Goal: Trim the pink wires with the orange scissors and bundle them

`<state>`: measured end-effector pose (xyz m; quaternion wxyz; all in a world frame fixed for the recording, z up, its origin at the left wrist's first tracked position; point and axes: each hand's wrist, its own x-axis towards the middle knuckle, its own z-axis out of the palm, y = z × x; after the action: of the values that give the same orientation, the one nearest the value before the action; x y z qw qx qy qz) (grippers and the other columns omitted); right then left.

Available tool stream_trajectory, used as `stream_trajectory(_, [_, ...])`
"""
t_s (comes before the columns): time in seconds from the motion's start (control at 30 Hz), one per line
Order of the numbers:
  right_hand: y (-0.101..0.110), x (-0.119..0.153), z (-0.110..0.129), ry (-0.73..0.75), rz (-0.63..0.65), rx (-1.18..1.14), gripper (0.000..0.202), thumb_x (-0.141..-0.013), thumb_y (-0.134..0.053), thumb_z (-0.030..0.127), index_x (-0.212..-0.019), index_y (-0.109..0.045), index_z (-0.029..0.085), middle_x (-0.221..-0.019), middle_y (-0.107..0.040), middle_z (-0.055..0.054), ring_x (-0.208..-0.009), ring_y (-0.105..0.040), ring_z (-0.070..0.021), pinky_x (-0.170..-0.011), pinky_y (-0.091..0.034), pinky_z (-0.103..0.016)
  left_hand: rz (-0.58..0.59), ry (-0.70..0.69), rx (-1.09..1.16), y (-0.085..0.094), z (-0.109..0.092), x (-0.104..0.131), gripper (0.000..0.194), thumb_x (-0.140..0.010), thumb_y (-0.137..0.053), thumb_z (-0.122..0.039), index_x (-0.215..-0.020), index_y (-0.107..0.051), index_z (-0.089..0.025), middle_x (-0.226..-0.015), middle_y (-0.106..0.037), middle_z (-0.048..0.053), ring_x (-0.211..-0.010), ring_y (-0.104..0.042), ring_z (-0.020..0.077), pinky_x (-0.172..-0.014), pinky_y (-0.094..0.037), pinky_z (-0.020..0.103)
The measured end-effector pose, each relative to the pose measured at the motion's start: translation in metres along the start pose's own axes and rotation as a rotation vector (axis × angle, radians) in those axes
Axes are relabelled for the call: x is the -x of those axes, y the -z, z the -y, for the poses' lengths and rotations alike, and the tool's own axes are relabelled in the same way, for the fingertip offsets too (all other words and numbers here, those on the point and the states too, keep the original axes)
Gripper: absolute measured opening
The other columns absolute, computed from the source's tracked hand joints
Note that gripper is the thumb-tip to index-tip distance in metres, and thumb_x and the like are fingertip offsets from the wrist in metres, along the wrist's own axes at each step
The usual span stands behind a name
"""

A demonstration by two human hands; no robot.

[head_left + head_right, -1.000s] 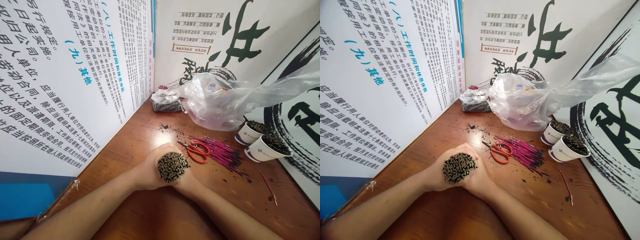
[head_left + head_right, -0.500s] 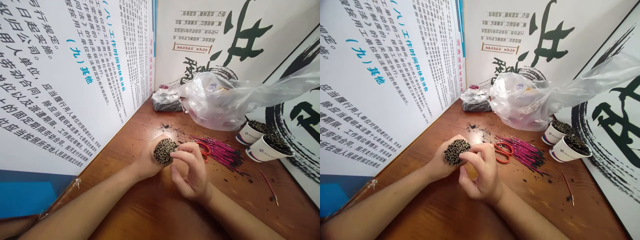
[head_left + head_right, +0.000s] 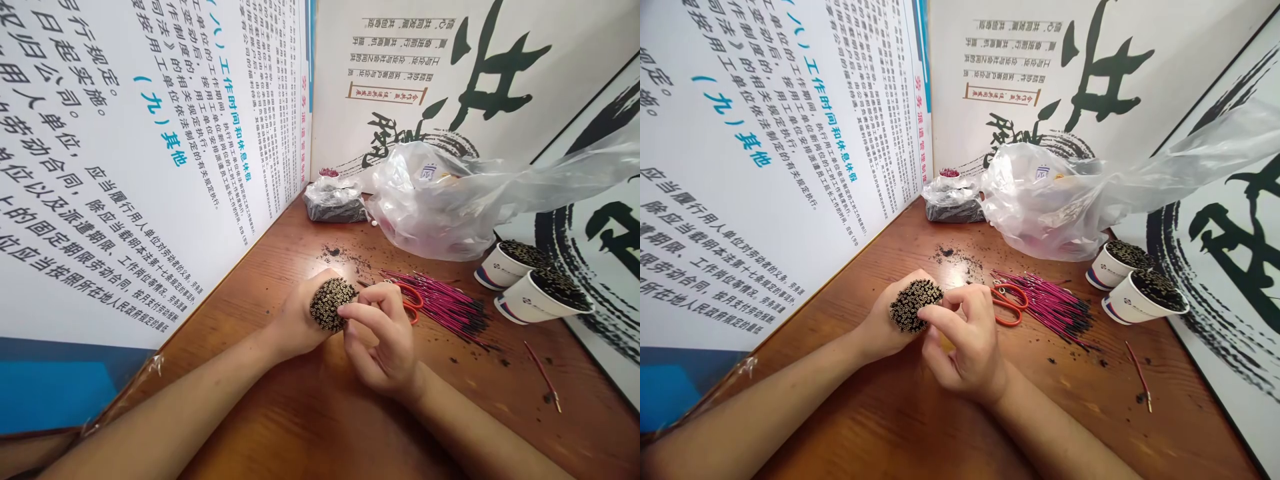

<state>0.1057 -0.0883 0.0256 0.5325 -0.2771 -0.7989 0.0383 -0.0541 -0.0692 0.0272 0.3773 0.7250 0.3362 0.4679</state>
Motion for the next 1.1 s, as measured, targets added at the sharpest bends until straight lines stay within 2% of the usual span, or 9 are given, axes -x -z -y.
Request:
stream_trajectory(0.13, [-0.001, 0.0016, -0.0002, -0.015, -0.006, -0.008, 0.032, -0.074, -0.054, 0.006, -0.101, -0.061, 0.022, -0.086, -0.05, -0.004, -0.08, -0.05, -0.0194, -0.07, -0.043, -0.037, 0.016, 0.005, -0.013, -0.001, 0.0006, 0.0006, 0.02, -0.076, -0.068, -0.024, -0.079, -0.048, -0.018, -0.073, -0.054, -0.002, -0.064, -0.047, 0.0102, -0.059, -0.04, 0.022])
stream_trajectory(0.33, [-0.0002, 0.0023, -0.0012, 0.008, 0.011, -0.025, 0.039, -0.075, -0.052, 0.004, -0.108, -0.059, 0.023, -0.086, -0.048, -0.003, -0.079, -0.049, -0.0194, -0.068, -0.042, -0.037, 0.026, 0.021, 0.047, -0.0018, 0.0, 0.0004, 0.022, -0.073, -0.07, -0.02, -0.08, -0.049, -0.017, -0.075, -0.055, -0.002, -0.065, -0.048, 0.0097, -0.059, -0.04, 0.021])
stream_trajectory(0.53, [0.0019, 0.0012, -0.004, 0.079, 0.019, 0.06, 0.034, -0.072, -0.052, 0.005, -0.1, -0.062, 0.023, -0.082, -0.048, -0.002, -0.074, -0.046, -0.0179, -0.068, -0.038, -0.037, 0.018, 0.057, 0.034, -0.0035, -0.0028, 0.0007, 0.025, -0.073, -0.071, -0.021, -0.077, -0.047, -0.018, -0.071, -0.052, -0.004, -0.063, -0.044, 0.0087, -0.058, -0.038, 0.021])
stream_trajectory(0.67, [0.0015, 0.0014, -0.0056, 0.053, 0.041, 0.085, 0.029, -0.074, -0.051, 0.006, -0.097, -0.06, 0.022, -0.082, -0.047, -0.002, -0.075, -0.046, -0.018, -0.068, -0.038, -0.036, 0.017, 0.075, 0.021, -0.0042, -0.0012, 0.0011, 0.025, -0.073, -0.071, -0.027, -0.077, -0.047, -0.018, -0.071, -0.054, -0.003, -0.062, -0.045, 0.0094, -0.058, -0.039, 0.022])
stream_trajectory(0.9, [0.0011, 0.0005, -0.0047, 0.044, 0.053, 0.116, 0.025, -0.076, -0.049, 0.004, -0.091, -0.058, 0.022, -0.081, -0.045, -0.003, -0.074, -0.044, -0.0181, -0.067, -0.037, -0.036, 0.02, 0.072, -0.007, -0.0052, -0.0002, 0.0015, 0.023, -0.074, -0.068, -0.027, -0.075, -0.046, -0.018, -0.069, -0.052, -0.003, -0.06, -0.043, 0.0091, -0.056, -0.036, 0.022])
stream_trajectory(1.1, [0.0004, 0.0021, -0.0045, 0.018, 0.033, 0.034, 0.031, -0.077, -0.048, 0.002, -0.1, -0.056, 0.022, -0.085, -0.047, -0.003, -0.079, -0.046, -0.0191, -0.069, -0.04, -0.037, 0.037, 0.044, 0.049, -0.0044, 0.0, 0.0018, 0.023, -0.073, -0.07, -0.021, -0.079, -0.048, -0.018, -0.072, -0.053, -0.003, -0.062, -0.044, 0.0088, -0.057, -0.038, 0.021])
